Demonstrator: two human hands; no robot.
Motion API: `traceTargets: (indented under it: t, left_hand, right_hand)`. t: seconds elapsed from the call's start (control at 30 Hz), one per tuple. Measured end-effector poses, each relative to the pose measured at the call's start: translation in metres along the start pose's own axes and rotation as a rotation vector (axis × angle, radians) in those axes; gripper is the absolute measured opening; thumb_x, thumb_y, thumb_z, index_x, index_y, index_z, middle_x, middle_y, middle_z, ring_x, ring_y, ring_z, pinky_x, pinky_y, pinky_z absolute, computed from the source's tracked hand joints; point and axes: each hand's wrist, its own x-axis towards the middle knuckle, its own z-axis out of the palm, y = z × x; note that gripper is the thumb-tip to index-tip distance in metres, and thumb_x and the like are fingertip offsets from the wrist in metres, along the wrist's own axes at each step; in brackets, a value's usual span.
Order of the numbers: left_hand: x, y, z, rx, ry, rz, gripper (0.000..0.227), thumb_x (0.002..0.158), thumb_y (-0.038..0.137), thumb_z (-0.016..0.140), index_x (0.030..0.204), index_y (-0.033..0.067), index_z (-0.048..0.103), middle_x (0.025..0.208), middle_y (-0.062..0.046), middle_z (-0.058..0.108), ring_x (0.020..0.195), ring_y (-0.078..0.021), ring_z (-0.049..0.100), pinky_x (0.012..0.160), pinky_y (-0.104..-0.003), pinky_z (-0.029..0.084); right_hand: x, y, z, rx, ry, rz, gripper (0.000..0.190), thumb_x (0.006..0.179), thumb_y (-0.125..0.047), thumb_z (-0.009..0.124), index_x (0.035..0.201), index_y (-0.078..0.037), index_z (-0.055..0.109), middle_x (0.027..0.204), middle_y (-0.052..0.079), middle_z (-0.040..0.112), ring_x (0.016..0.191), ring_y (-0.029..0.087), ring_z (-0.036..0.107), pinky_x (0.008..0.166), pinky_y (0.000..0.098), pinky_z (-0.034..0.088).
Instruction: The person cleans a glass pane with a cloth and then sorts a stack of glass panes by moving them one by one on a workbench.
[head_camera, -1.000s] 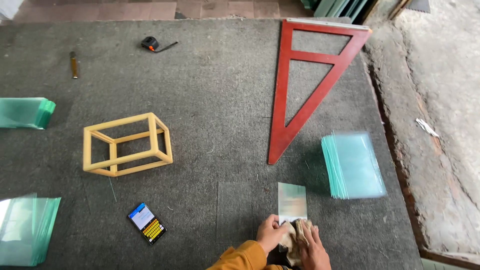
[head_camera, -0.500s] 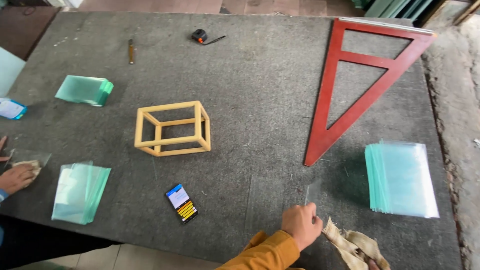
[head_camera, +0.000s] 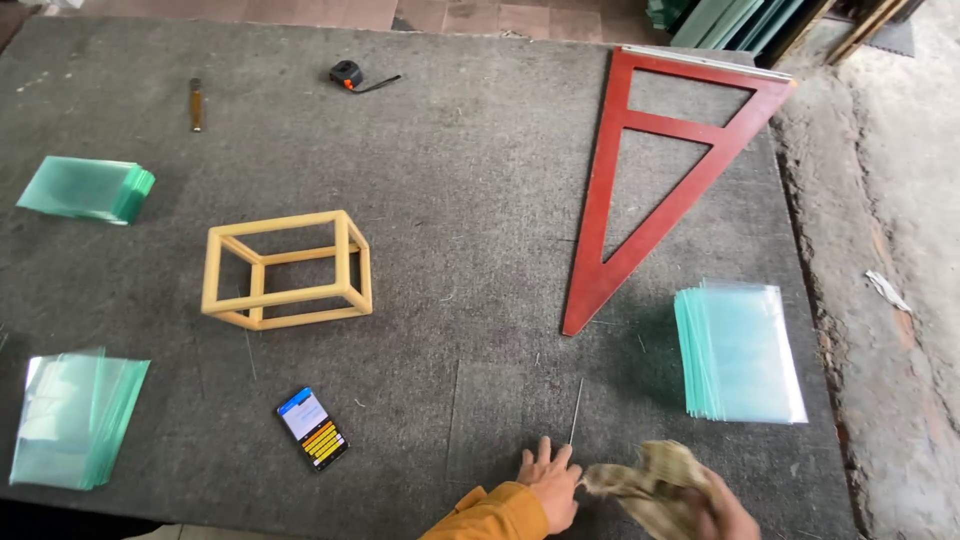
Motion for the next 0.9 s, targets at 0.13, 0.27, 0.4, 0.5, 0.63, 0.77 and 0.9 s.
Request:
traceTargets:
  t: [0.13,0.27,0.4,0.5,0.63,0.77,0.9]
  left_hand:
    - [0.021,-0.016,0.025,0.149,-0.026,0.039,0.065,0.097,0.027,0.061,0.158,0.0048,0.053,0.188,-0.015,0.007,0.167,-0.0573,-0.010,0.128,-0.081,0.005]
    - [0.039,-0.020,0.040,0.317,-0.110,-0.013,0.066,0.104,0.026,0.047,0.169,0.0147,0.040,0.190,-0.009,-0.002,0.168,-0.0556,-0.022,0.128,-0.084,-0.001]
    - [0.025,-0.009,0.016,0.341,-0.225,-0.038,0.067,0.113,0.028,0.031,0.178,0.0197,0.019,0.190,-0.007,-0.010,0.168,-0.0530,-0.021,0.130,-0.080,0.000]
    - [0.021,-0.002,0.004,0.343,-0.318,-0.075,0.084,0.107,0.030,0.050,0.180,0.0248,0.009,0.189,-0.002,-0.017,0.168,-0.0518,-0.025,0.131,-0.079,-0.002]
    - [0.056,-0.028,0.054,0.354,-0.141,-0.065,0.056,0.111,0.027,0.037,0.164,0.0211,0.053,0.184,-0.010,0.019,0.168,-0.0588,-0.017,0.126,-0.088,0.000]
    - [0.028,-0.014,0.017,0.335,-0.266,-0.073,0.074,0.106,0.043,0.041,0.175,0.0241,0.024,0.190,0.001,-0.016,0.167,-0.0539,-0.020,0.129,-0.082,0.002]
    - [0.035,-0.010,0.027,0.349,-0.241,-0.112,0.077,0.108,0.032,0.037,0.180,0.0242,0.010,0.190,-0.001,-0.016,0.168,-0.0542,-0.019,0.129,-0.081,0.000]
  right_hand:
    - [0.086,0.147,0.066,-0.733,-0.191,-0.256,0.110,0.063,-0.050,0.107,0.158,-0.045,0.051,0.185,-0.027,0.024,0.148,-0.001,0.060,0.094,0.0348,0.074]
    - [0.127,0.184,0.107,-1.217,-0.123,-1.112,0.099,0.087,-0.038,0.056,0.178,-0.034,0.016,0.187,0.013,0.006,0.172,0.044,0.001,0.135,0.0606,0.013]
    - [0.176,0.131,0.121,-0.883,-0.309,-0.848,0.080,0.100,-0.010,0.040,0.177,-0.026,0.025,0.182,0.023,0.015,0.165,0.056,0.009,0.134,0.0649,0.011]
    - [0.172,0.109,0.138,-0.929,-0.372,-0.662,0.080,0.105,-0.025,0.056,0.177,-0.027,0.021,0.185,0.023,0.001,0.165,0.058,0.003,0.134,0.0663,0.011]
    - [0.113,0.131,0.126,-1.098,0.305,-1.450,0.137,0.043,-0.033,0.050,0.174,-0.020,0.010,0.188,0.020,0.000,0.173,0.041,0.000,0.141,0.0558,0.000]
    - [0.135,0.238,0.074,-0.919,-0.334,-1.463,0.113,0.092,-0.079,0.081,0.176,-0.021,0.031,0.185,0.020,0.015,0.171,0.042,0.010,0.136,0.0596,0.013]
    - [0.149,0.188,0.050,-0.927,-0.605,-0.947,0.086,0.099,-0.027,0.063,0.177,-0.022,0.026,0.183,0.019,0.012,0.168,0.048,0.003,0.133,0.0574,0.011]
